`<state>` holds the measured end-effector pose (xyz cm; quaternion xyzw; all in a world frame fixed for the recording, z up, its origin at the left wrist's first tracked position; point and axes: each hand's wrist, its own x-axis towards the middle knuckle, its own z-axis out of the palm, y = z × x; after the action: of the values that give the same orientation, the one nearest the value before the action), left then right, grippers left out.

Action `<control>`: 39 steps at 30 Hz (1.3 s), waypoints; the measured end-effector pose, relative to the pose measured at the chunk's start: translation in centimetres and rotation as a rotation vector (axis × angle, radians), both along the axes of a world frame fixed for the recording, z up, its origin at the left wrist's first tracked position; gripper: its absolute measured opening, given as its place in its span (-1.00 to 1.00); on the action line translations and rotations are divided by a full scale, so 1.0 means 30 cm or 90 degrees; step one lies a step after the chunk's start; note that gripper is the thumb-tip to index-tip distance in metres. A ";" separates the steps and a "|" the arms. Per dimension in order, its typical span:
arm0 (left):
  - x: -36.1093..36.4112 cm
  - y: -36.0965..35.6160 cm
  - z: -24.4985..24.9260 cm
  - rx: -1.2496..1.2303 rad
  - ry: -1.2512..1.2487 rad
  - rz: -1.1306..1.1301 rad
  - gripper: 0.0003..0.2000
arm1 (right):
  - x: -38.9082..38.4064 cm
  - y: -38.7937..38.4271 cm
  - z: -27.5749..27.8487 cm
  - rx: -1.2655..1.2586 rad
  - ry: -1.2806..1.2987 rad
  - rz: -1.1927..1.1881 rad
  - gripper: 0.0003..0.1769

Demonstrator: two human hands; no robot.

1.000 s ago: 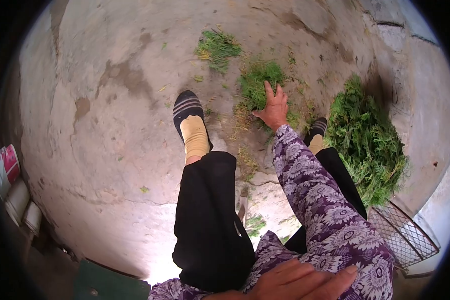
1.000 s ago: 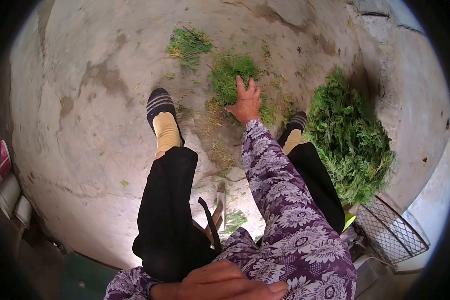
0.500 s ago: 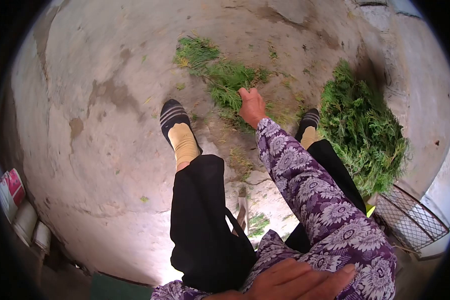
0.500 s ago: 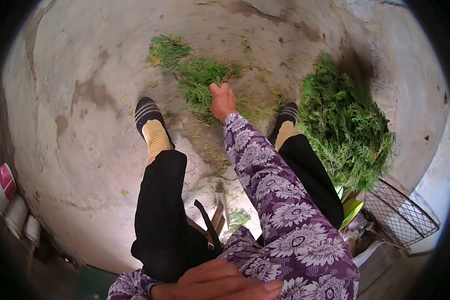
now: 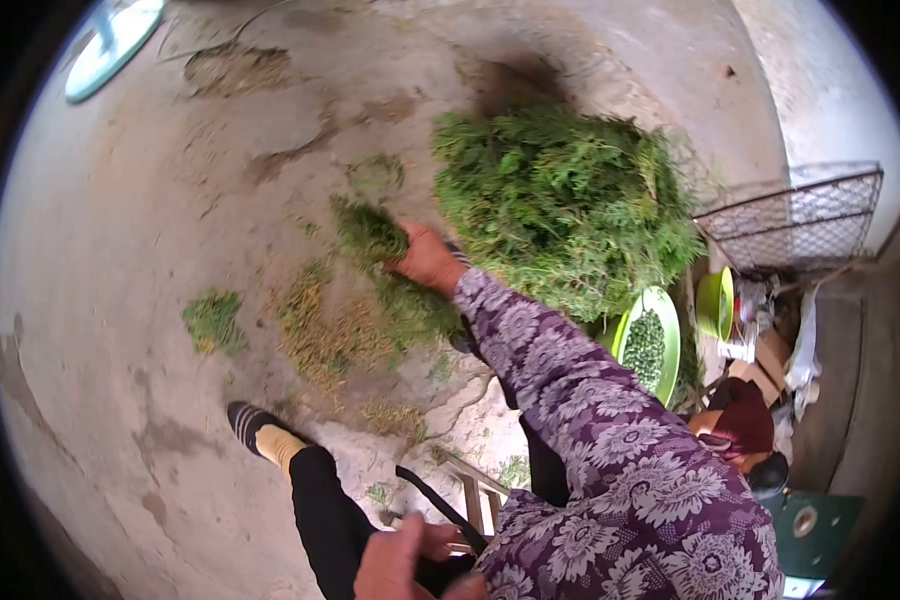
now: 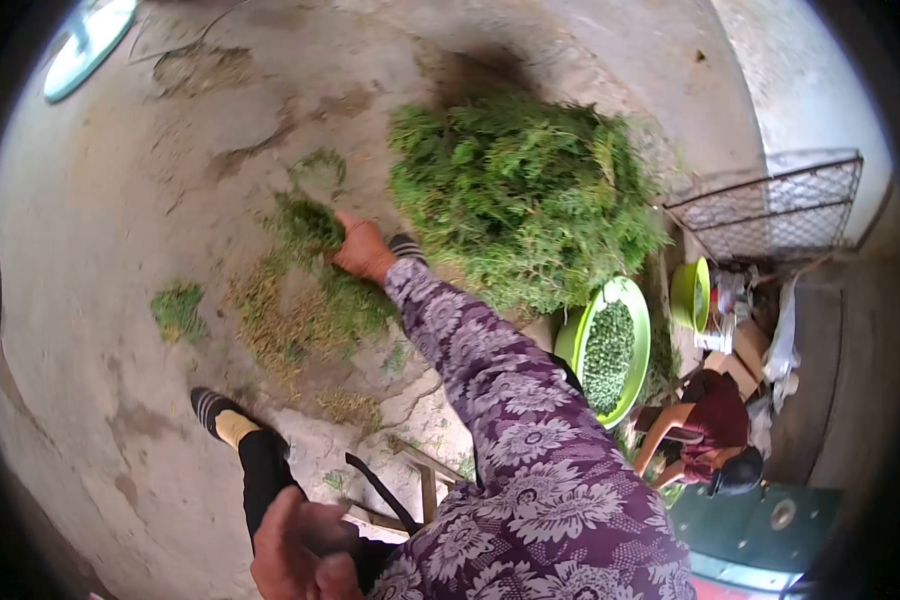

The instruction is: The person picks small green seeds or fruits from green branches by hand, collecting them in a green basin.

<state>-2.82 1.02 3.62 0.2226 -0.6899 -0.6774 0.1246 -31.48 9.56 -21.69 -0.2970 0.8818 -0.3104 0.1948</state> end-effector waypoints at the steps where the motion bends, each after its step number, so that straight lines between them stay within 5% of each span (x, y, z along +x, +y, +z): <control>1: -0.009 0.012 0.011 -0.014 -0.027 0.006 -0.50 | -0.061 0.041 0.087 -0.065 -0.038 0.024 -0.23; 3: -0.047 0.014 -0.031 0.009 -0.086 0.022 -0.52 | -0.187 0.142 0.123 0.009 0.074 -0.044 -0.32; 7: -0.120 0.064 -0.047 -0.016 -0.135 0.020 -0.56 | -0.385 0.379 0.439 -0.116 0.146 -0.195 -0.48; 8: -0.137 0.071 -0.058 -0.038 -0.141 0.014 -0.57 | -0.431 0.446 0.515 -0.180 0.044 -0.269 -0.49; 9: -0.155 0.088 -0.077 -0.062 -0.150 0.011 -0.59 | -0.543 0.579 0.501 -0.128 0.170 -0.283 -0.47; 10: -0.170 0.089 -0.082 -0.064 -0.147 0.005 -0.59 | -0.608 0.668 0.566 -0.103 0.130 -0.375 -0.47; 11: -0.187 0.097 -0.087 -0.080 -0.165 -0.002 -0.60 | -0.564 0.634 0.729 0.074 0.216 -0.455 -0.47; 13: -0.214 0.114 -0.099 -0.101 -0.198 -0.011 -0.63 | -0.730 0.834 0.754 0.089 0.311 -0.471 -0.46; 17: -0.244 0.129 -0.132 -0.125 -0.244 -0.047 -0.64 | -0.894 1.047 0.812 0.485 0.496 -0.606 -0.42; 19: -0.259 0.124 -0.135 -0.142 -0.254 -0.058 -0.64 | -0.951 1.172 0.780 0.532 0.483 -0.628 -0.39; 22: -0.285 0.133 -0.138 -0.131 -0.281 -0.058 -0.64 | -1.022 1.371 0.460 0.627 0.209 -0.463 0.05; 23: -0.297 0.149 -0.145 -0.143 -0.301 -0.072 -0.64 | -0.961 1.290 0.395 0.610 -0.018 -0.437 0.11; 25: -0.311 0.157 -0.160 -0.155 -0.317 -0.094 -0.63 | -0.871 1.257 0.209 0.535 -0.013 -0.505 0.13; 28: -0.332 0.182 -0.181 -0.146 -0.334 -0.123 -0.63 | -0.701 1.054 0.273 0.595 0.099 -0.495 0.12; 32: -0.338 0.208 -0.203 -0.235 -0.239 -0.161 -0.61 | -0.775 1.078 0.285 0.641 0.064 -0.550 0.14; 34: -0.326 0.226 -0.203 -0.148 -0.232 -0.096 -0.56 | -0.897 1.216 0.236 0.699 0.053 -0.453 0.15; 35: -0.328 0.207 -0.191 -0.181 -0.222 -0.136 -0.56 | -0.882 1.238 0.257 0.569 0.121 -0.447 0.15; 39: -0.295 0.189 -0.157 -0.170 -0.183 -0.114 -0.54 | -0.956 1.344 0.272 0.588 0.158 -0.444 0.20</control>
<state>-11.68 6.70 -1.10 0.2363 -0.8013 -0.5496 -0.0074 -60.17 49.87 -13.53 0.0919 0.9873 0.0966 0.0860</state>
